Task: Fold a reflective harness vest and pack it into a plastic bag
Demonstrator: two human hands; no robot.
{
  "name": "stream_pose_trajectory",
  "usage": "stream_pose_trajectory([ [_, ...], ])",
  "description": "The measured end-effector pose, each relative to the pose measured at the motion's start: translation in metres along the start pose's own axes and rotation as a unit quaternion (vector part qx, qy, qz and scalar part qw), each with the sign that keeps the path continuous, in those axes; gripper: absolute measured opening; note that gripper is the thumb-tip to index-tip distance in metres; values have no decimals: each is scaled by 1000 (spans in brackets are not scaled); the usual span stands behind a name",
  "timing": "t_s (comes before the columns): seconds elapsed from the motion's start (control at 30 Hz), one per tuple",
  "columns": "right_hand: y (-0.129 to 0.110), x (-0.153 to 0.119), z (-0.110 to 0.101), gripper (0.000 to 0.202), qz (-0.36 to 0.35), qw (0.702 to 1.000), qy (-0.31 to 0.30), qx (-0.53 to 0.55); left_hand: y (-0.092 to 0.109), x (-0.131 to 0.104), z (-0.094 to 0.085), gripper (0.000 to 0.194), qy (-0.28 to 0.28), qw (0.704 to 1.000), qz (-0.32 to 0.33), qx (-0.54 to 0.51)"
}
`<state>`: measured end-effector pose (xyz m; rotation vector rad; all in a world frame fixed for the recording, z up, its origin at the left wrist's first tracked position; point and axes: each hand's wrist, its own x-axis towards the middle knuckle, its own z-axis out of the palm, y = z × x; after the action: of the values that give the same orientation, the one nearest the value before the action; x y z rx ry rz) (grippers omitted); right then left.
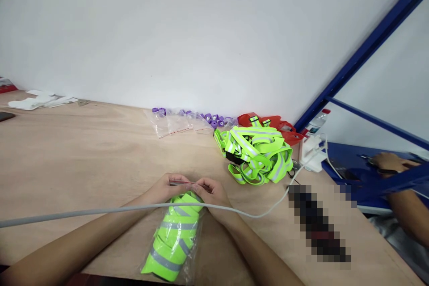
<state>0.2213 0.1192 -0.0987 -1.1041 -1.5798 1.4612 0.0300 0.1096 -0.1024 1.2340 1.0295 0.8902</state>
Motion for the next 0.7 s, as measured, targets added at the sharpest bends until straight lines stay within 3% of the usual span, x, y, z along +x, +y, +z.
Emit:
stream_pose_trajectory([
  [0.47, 4, 1, -1, 52, 50, 995, -38, 81, 0, 0, -3, 38, 6, 1000, -4, 9],
  [0.7, 2, 0, -5, 48, 23, 999, -42, -8, -3, 1, -3, 38, 11, 1000, 2, -2],
])
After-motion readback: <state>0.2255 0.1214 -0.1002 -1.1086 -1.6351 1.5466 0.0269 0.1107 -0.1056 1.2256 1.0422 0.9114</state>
